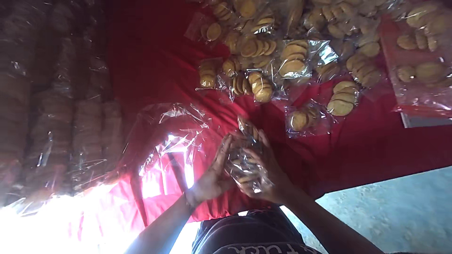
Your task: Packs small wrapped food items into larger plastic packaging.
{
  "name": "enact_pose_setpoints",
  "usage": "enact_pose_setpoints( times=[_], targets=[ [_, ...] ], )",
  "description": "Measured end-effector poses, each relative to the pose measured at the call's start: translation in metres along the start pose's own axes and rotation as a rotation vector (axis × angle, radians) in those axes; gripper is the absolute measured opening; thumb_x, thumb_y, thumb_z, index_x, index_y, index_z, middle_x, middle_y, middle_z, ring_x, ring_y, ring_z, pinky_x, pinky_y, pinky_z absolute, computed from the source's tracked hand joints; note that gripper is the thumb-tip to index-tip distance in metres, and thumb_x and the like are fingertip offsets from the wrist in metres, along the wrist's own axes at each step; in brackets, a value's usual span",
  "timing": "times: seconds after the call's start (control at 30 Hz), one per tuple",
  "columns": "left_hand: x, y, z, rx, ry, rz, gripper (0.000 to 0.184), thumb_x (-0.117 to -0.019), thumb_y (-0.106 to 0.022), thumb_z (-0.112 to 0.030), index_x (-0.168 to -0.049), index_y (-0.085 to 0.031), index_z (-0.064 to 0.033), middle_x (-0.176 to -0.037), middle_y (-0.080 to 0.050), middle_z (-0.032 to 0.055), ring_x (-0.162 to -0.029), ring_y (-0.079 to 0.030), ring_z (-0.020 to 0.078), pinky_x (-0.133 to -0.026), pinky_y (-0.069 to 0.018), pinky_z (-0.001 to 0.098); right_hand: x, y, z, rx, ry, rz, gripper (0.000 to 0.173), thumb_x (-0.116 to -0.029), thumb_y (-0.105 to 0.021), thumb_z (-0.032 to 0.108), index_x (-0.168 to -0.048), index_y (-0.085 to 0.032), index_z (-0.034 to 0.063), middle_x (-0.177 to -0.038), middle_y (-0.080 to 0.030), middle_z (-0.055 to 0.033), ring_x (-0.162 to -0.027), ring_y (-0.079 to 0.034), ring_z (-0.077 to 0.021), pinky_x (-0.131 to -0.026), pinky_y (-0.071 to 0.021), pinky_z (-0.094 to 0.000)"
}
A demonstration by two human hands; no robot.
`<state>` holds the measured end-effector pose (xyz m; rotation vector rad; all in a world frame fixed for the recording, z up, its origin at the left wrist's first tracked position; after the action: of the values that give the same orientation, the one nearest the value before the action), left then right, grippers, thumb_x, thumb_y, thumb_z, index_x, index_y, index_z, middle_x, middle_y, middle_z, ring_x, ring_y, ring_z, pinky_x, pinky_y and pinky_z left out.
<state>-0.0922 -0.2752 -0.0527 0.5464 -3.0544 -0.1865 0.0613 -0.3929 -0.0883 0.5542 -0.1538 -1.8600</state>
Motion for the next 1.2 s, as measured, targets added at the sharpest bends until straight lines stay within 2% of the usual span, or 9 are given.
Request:
enact_pose_setpoints(
  times=[0.2,0.27,0.37,0.43,0.6,0.77,0.9,1.1,1.2],
  targets=[
    [0.058,-0.057,-0.059,0.022,0.244,-0.046,0.095,-0.0887,-0.075,-0.01,-0.161,-0.015,0.0023,-0.161,-0.026,0.0315,-0.14,-0.049,0.0239,-0.111,-0.0463,0.0331,0.061,-0.009,0.038,-0.807,-0.659,-0.13,0.053,-0.0947,-0.064,0.013,-0.139,-0.048,-0.0097,-0.134,-0.062,-0.0077,-0.12,-0.06,-0.0053,-0.102,-0.051,-0.023],
    [0.059,-0.057,-0.077,0.083,0.438,0.034,0.094,-0.0919,-0.072,-0.012,-0.163,-0.011,-0.0034,-0.162,-0.027,0.028,-0.139,-0.049,0.0206,-0.111,-0.0447,0.0338,0.058,-0.02,0.04,-1.103,-0.87,-0.182,0.043,-0.1018,-0.053,0.022,-0.137,-0.052,-0.0015,-0.121,-0.071,-0.0004,-0.109,-0.067,-0.0037,-0.095,-0.0561,-0.0231],
    [0.039,-0.05,-0.127,0.174,0.626,0.113,0.085,-0.0923,-0.062,0.0,-0.16,-0.011,0.0038,-0.159,-0.032,0.0251,-0.138,-0.046,0.0134,-0.109,-0.0428,0.0258,0.064,-0.011,0.036,-0.953,-0.952,0.059,0.037,-0.0955,-0.053,-0.002,-0.131,-0.051,-0.0126,-0.116,-0.069,-0.0055,-0.104,-0.065,-0.0024,-0.096,-0.0516,-0.02],
    [0.058,-0.038,-0.117,0.251,0.588,0.179,0.085,-0.1001,-0.059,-0.024,-0.165,-0.004,-0.0124,-0.168,-0.02,0.0114,-0.141,-0.043,0.0089,-0.108,-0.0461,0.0281,0.11,0.006,0.013,-0.749,-0.591,0.307,0.055,-0.0839,-0.074,0.005,-0.13,-0.052,-0.0172,-0.124,-0.067,-0.0153,-0.113,-0.063,-0.0073,-0.103,-0.0463,-0.0226],
    [0.048,-0.003,-0.083,-0.507,0.665,-0.379,0.041,-0.105,-0.052,-0.033,-0.134,-0.061,-0.005,-0.113,-0.067,0.0148,-0.09,-0.067,0.0228,-0.079,-0.0552,0.0399,0.126,0.027,-0.002,-1.115,-0.468,0.388,0.04,-0.0852,-0.078,0.013,-0.124,-0.067,0.0119,-0.114,-0.073,0.0038,-0.108,-0.068,-0.0065,-0.099,-0.0549,-0.0302],
    [0.026,-0.02,0.004,-0.874,0.786,-0.537,0.041,-0.1008,-0.057,-0.027,-0.132,-0.062,-0.0009,-0.133,-0.06,0.0242,-0.124,-0.059,0.0406,-0.102,-0.0487,0.054,0.059,0.069,0.013,-1.306,-0.157,0.332,0.021,-0.0978,-0.062,0.036,-0.104,-0.073,0.0187,-0.108,-0.074,0.0004,-0.108,-0.068,-0.0154,-0.097,-0.0547,-0.0375],
    [0.064,-0.016,-0.003,-0.316,0.456,-0.713,0.025,-0.1015,-0.051,-0.009,-0.109,-0.068,0.0065,-0.11,-0.067,0.0141,-0.1,-0.064,0.0145,-0.091,-0.0528,0.0314,0.033,0.101,0.014,-1.406,-0.291,0.203,0.028,-0.0893,-0.072,0.041,-0.113,-0.076,0.0254,-0.107,-0.076,0.0077,-0.105,-0.07,-0.0068,-0.095,-0.0572,-0.031],
    [0.111,-0.017,-0.037,0.098,0.339,-0.875,0.011,-0.0918,-0.052,-0.003,-0.1,-0.055,-0.0093,-0.078,-0.055,-0.0105,-0.061,-0.048,-0.0041,-0.056,-0.0412,0.015,0.001,0.021,0.021,-1.479,-0.453,0.634,0.031,-0.0871,-0.076,0.034,-0.116,-0.075,0.0232,-0.112,-0.075,0.0043,-0.107,-0.07,-0.0112,-0.096,-0.0578,-0.0346],
    [0.124,-0.015,-0.054,-0.183,0.282,-0.985,0.022,-0.0927,-0.048,0.004,-0.114,-0.052,0.0023,-0.097,-0.057,0.0025,-0.074,-0.054,0.0007,-0.065,-0.0466,0.0175,-0.006,-0.028,0.022,-1.428,-0.654,0.697,0.026,-0.0819,-0.082,0.035,-0.102,-0.074,0.0202,-0.099,-0.074,-0.0011,-0.095,-0.072,-0.0179,-0.087,-0.0602,-0.0413]
  ],
)
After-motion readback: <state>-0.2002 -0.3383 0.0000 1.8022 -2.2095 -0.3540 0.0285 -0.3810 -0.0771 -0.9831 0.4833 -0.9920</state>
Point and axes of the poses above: each hand's wrist, its own x-axis away from the middle knuckle, its own y-axis out of the back of the hand, z = x × y, the point moved 3 cm from there along -x, towards the middle knuckle
